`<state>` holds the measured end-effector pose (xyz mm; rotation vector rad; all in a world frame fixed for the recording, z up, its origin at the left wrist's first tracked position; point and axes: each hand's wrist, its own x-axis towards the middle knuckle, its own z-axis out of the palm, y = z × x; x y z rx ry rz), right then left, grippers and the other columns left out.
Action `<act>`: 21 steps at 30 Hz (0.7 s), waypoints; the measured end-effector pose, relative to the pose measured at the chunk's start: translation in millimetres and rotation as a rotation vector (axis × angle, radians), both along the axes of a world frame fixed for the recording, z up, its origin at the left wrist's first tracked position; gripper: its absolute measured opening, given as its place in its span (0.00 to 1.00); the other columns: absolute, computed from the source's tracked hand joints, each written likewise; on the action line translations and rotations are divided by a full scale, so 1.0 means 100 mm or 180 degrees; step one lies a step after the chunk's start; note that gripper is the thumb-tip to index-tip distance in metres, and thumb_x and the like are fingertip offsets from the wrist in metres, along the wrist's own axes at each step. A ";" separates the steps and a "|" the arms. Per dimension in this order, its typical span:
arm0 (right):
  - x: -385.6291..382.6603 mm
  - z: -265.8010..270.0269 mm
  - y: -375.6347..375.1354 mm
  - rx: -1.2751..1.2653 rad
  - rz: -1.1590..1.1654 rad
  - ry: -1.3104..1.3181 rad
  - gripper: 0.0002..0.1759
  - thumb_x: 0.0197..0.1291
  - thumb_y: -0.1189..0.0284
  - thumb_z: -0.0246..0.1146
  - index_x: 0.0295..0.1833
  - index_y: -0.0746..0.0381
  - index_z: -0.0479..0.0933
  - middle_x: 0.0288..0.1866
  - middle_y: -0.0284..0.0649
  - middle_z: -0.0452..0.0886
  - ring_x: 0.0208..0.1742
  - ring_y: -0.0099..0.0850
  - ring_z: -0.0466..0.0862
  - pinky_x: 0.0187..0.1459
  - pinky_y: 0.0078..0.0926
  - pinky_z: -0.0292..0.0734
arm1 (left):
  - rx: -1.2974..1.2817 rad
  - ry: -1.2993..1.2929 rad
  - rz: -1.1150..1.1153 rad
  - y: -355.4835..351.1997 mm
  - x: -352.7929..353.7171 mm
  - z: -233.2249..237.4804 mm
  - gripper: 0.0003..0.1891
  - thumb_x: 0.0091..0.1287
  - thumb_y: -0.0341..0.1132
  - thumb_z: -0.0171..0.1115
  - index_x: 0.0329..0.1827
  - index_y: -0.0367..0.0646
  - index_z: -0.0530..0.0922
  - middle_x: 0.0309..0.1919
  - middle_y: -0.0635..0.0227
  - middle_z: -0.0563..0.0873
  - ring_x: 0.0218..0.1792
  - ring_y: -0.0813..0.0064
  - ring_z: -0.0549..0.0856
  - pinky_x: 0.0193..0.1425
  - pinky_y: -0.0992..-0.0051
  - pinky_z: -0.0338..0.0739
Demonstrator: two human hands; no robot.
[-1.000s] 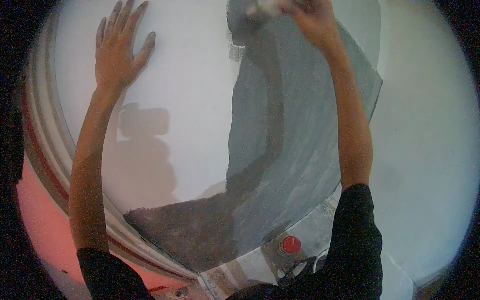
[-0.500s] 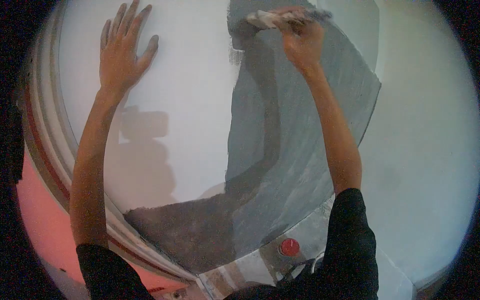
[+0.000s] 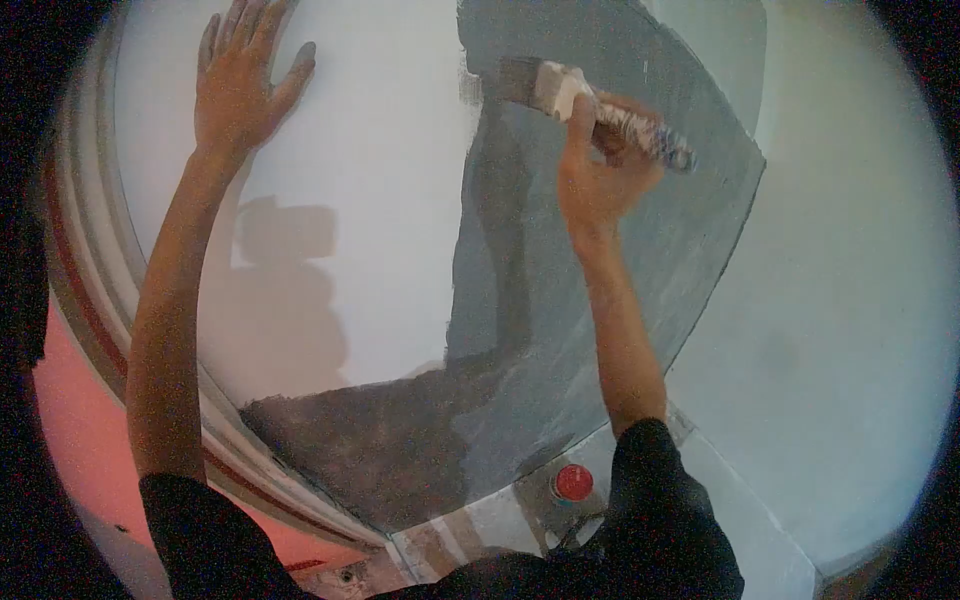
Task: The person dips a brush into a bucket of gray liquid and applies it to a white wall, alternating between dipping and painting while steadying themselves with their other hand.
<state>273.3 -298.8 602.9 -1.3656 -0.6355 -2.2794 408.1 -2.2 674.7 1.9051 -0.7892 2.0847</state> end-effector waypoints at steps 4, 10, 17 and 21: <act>0.04 -0.08 0.07 -0.0240 -0.0657 0.0399 0.05 0.62 0.76 0.70 0.41 0.65 0.82 0.35 0.43 0.88 0.36 0.29 0.90 0.37 0.25 0.88 | 0.0054 0.0001 -0.0018 0.00 0.03 -0.01 0.33 0.70 0.47 0.56 0.77 0.46 0.64 0.81 0.57 0.57 0.82 0.57 0.51 0.85 0.52 0.40; -0.02 0.04 0.26 -0.0291 -0.0830 0.0512 0.04 0.62 0.77 0.70 0.40 0.65 0.82 0.35 0.42 0.88 0.36 0.30 0.90 0.38 0.27 0.88 | 0.0029 -0.0022 0.0013 -0.01 0.03 -0.01 0.33 0.70 0.47 0.57 0.76 0.46 0.64 0.81 0.57 0.58 0.82 0.57 0.51 0.85 0.51 0.41; 0.01 0.11 0.29 -0.0304 -0.0584 0.0500 0.03 0.63 0.76 0.69 0.41 0.64 0.83 0.37 0.40 0.88 0.36 0.29 0.90 0.41 0.26 0.88 | 0.0000 0.0065 0.0019 -0.02 -0.01 -0.03 0.33 0.71 0.48 0.55 0.77 0.46 0.63 0.81 0.57 0.57 0.82 0.57 0.50 0.85 0.52 0.40; 0.04 0.14 0.30 -0.0818 -0.1032 0.0325 0.04 0.63 0.75 0.69 0.41 0.64 0.83 0.39 0.39 0.88 0.39 0.30 0.90 0.41 0.26 0.88 | 0.0013 -0.0006 0.0009 0.01 0.02 -0.01 0.34 0.71 0.49 0.55 0.77 0.45 0.63 0.81 0.56 0.57 0.82 0.57 0.50 0.86 0.53 0.40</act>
